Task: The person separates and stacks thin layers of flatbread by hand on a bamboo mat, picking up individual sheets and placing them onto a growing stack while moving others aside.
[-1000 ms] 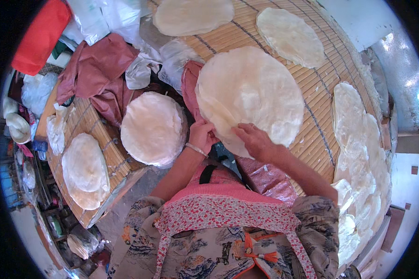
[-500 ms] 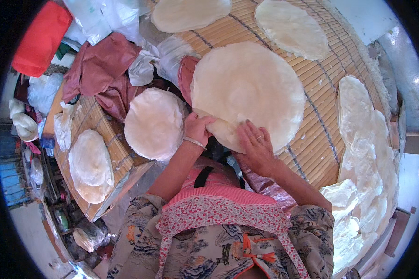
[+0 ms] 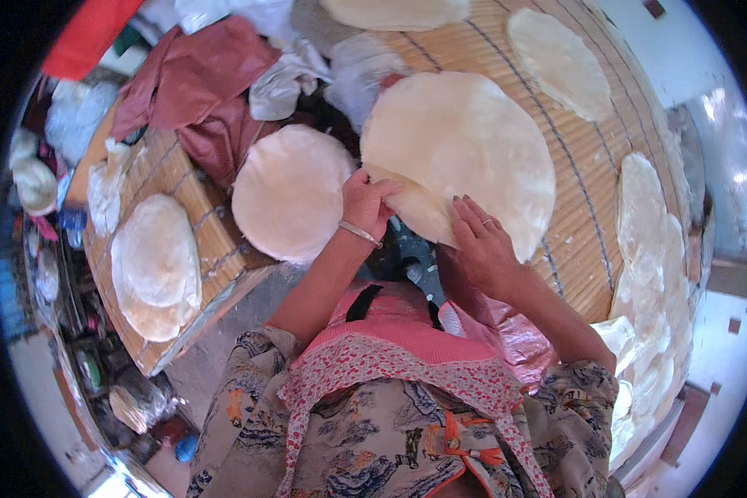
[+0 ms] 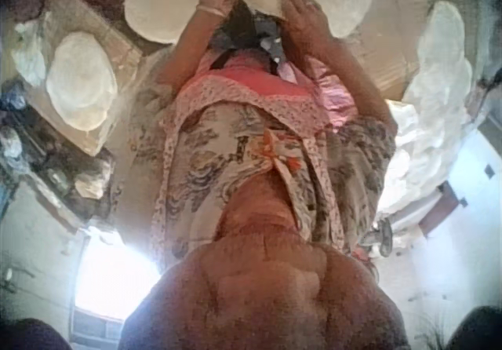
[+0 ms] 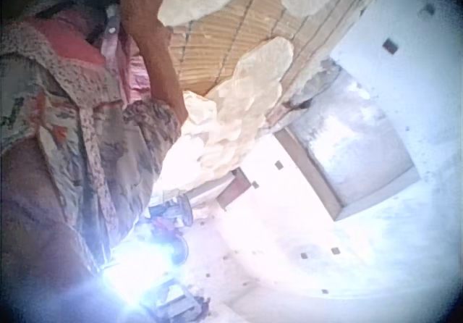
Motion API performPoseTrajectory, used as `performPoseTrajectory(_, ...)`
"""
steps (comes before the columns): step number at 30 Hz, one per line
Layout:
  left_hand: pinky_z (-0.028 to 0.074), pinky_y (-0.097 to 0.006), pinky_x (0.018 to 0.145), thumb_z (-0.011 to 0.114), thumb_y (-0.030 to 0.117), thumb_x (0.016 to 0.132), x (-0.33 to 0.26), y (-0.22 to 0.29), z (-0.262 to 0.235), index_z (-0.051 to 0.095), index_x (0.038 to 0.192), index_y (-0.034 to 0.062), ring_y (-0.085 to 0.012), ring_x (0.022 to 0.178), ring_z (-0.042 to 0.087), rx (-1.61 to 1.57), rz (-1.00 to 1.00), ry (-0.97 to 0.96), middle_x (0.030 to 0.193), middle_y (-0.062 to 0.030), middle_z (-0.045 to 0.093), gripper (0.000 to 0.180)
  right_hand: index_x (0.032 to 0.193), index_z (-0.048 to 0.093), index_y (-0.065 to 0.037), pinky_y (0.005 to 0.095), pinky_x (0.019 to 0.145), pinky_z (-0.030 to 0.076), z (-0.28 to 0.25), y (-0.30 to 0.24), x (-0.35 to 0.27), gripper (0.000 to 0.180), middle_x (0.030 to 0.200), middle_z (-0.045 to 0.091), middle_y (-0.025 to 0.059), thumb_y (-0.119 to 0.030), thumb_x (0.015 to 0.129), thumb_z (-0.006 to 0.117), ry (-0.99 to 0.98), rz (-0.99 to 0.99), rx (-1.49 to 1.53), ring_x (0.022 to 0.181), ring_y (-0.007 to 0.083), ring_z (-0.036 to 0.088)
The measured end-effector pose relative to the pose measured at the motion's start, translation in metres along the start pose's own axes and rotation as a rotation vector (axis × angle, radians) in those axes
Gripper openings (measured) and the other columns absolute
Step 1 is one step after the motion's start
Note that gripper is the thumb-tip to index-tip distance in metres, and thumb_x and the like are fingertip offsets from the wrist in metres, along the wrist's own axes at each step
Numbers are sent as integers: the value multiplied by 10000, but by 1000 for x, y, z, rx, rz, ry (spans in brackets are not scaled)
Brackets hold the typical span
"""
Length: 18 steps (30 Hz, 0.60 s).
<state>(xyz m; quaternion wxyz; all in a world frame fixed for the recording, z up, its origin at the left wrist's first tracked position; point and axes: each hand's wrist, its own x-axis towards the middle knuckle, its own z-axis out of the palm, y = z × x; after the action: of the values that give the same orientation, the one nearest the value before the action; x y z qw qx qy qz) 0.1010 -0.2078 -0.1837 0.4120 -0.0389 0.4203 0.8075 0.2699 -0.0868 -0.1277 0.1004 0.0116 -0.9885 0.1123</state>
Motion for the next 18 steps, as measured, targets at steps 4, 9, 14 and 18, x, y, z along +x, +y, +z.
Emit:
performPoseTrajectory(4, 461, -364, 755, 501, 157, 795, -28, 58, -61, 493, 998, 17, -259, 866, 558, -309, -55, -223, 943, -127, 571, 247, 856, 411, 25, 453, 628, 468, -11, -52, 61, 199, 1044, 459, 300, -8, 670, 475, -207, -22, 62, 818, 418, 537)
performPoseTrajectory(9, 437, -390, 786, 489, 324, 830, -42, 66, -201, 487, 1014, 39, -298, 893, 539, -231, -89, -88, 980, -177, 552, 340, 839, 441, 29, 458, 618, 429, -39, -123, 170, 150, 844, 499, 253, -27, 702, 469, -307, -252, 225, 720, 421, 512)
performPoseTrajectory(14, 443, -410, 773, 585, 380, 759, -59, 54, -301, 465, 958, 57, -327, 886, 522, -177, -385, 237, 988, -172, 522, 398, 1011, 487, 12, 308, 662, 428, -46, -175, 260, 262, 805, 570, 135, -131, 791, 506, -404, -154, 382, 728, 258, 554)
performPoseTrajectory(18, 426, -437, 819, 522, 353, 805, -72, 90, -331, 415, 1150, 71, -297, 1043, 453, -487, -165, 118, 1122, -160, 478, 458, 972, 511, 26, 312, 629, 454, 12, -158, 280, 242, 800, 584, 111, -109, 772, 501, -295, 224, 1215, 692, 191, 574)
